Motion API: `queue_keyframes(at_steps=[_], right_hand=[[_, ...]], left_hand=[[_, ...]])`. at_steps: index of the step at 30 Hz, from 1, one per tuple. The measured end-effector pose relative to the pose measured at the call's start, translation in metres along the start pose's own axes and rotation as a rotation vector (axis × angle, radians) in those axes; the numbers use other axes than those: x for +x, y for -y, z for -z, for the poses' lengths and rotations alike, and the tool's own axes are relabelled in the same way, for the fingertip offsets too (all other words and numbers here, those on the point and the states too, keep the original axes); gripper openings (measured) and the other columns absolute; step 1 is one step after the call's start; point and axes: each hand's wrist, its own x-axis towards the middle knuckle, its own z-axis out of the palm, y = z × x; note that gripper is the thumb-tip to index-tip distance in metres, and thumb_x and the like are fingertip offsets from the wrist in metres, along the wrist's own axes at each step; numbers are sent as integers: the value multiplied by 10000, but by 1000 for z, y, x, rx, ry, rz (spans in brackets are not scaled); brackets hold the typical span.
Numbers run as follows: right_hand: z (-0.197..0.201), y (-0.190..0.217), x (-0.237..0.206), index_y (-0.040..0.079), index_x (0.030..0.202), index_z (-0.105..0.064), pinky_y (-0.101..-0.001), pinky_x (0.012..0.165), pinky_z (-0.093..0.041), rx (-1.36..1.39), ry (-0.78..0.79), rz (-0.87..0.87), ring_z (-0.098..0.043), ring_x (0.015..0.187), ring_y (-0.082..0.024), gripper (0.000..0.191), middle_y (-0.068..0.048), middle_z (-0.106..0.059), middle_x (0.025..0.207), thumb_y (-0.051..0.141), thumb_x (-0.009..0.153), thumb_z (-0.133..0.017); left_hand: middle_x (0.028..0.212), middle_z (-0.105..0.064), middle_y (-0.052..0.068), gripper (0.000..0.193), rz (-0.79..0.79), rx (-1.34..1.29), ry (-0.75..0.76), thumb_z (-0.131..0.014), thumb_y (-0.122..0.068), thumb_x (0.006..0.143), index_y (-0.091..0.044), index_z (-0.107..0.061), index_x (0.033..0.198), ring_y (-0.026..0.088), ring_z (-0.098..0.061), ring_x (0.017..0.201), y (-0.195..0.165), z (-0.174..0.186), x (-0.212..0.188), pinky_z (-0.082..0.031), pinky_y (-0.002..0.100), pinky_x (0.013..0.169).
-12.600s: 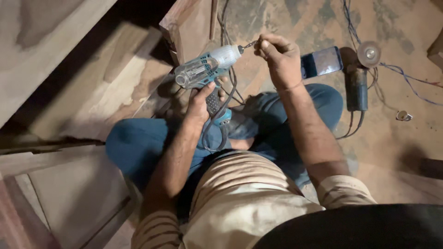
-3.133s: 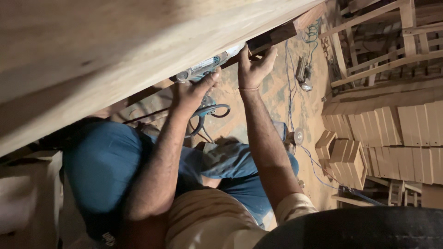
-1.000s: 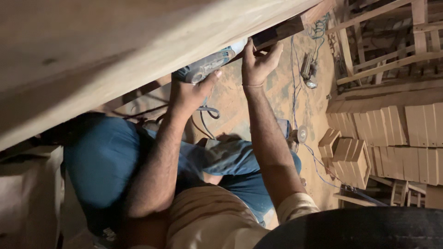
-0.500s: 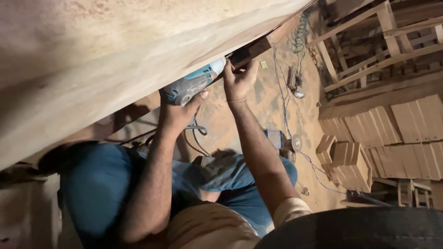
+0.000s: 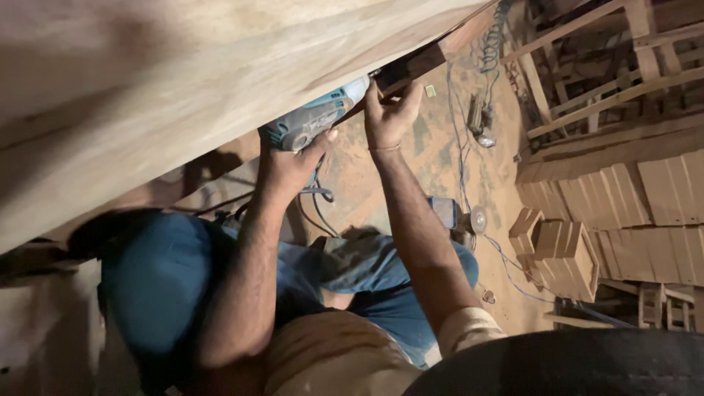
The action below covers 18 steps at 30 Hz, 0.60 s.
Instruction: The person sits on the workshop floor assembling a wooden cabinet. They use a cordless drill to drive screws into hinge plates on the cabinet frame, reposition the cabinet doors, tap a wooden strip with a hammer, and continue drilling screws to secure the doors and panels.
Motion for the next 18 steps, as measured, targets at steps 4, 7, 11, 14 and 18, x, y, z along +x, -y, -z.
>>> queue_keyframes(at_steps=[4, 7, 11, 14, 18], right_hand=[[-2, -6, 0, 15, 1045, -537, -248, 606, -573, -72, -9, -9, -631, 770, -119, 379, -59, -604, 908, 102, 854, -853], [-2, -10, 0, 4, 1068, -522, -237, 600, -581, -4, -2, 19, -641, 786, -121, 384, -65, -612, 936, 102, 864, -832], [-2, -12, -1, -4, 1094, -514, -235, 613, -566, 57, 16, 14, -626, 803, -122, 379, -73, -602, 956, 91, 887, -817], [-1, -11, -2, -1, 1097, -530, -238, 618, -565, 28, 22, 39, -621, 817, -131, 366, -77, -592, 970, 70, 891, -824], [-1, -10, -1, -6, 1135, -536, -235, 627, -578, -1, 10, 78, -637, 835, -143, 385, -81, -594, 1006, 69, 881, -816]], left_hand=[[1221, -737, 136, 411, -32, -49, 7, -821, -210, 954, -8, -662, 1274, 242, -714, 1140, -2, 1, 0, -563, 368, 997], [1206, -752, 119, 411, -25, -36, 26, -818, -251, 967, -15, -673, 1270, 228, -720, 1125, -3, 0, 1, -571, 360, 990], [1172, -751, 114, 481, -15, -58, 8, -832, -332, 940, -10, -663, 1256, 224, -717, 1099, -3, -1, 1, -575, 358, 964], [1155, -761, 107, 476, 1, -55, 19, -823, -359, 949, -18, -677, 1248, 217, -728, 1087, -2, -1, 1, -581, 355, 964], [1173, -748, 112, 491, 5, -45, -3, -827, -343, 945, -9, -662, 1265, 220, -716, 1103, -3, -2, 2, -579, 356, 965]])
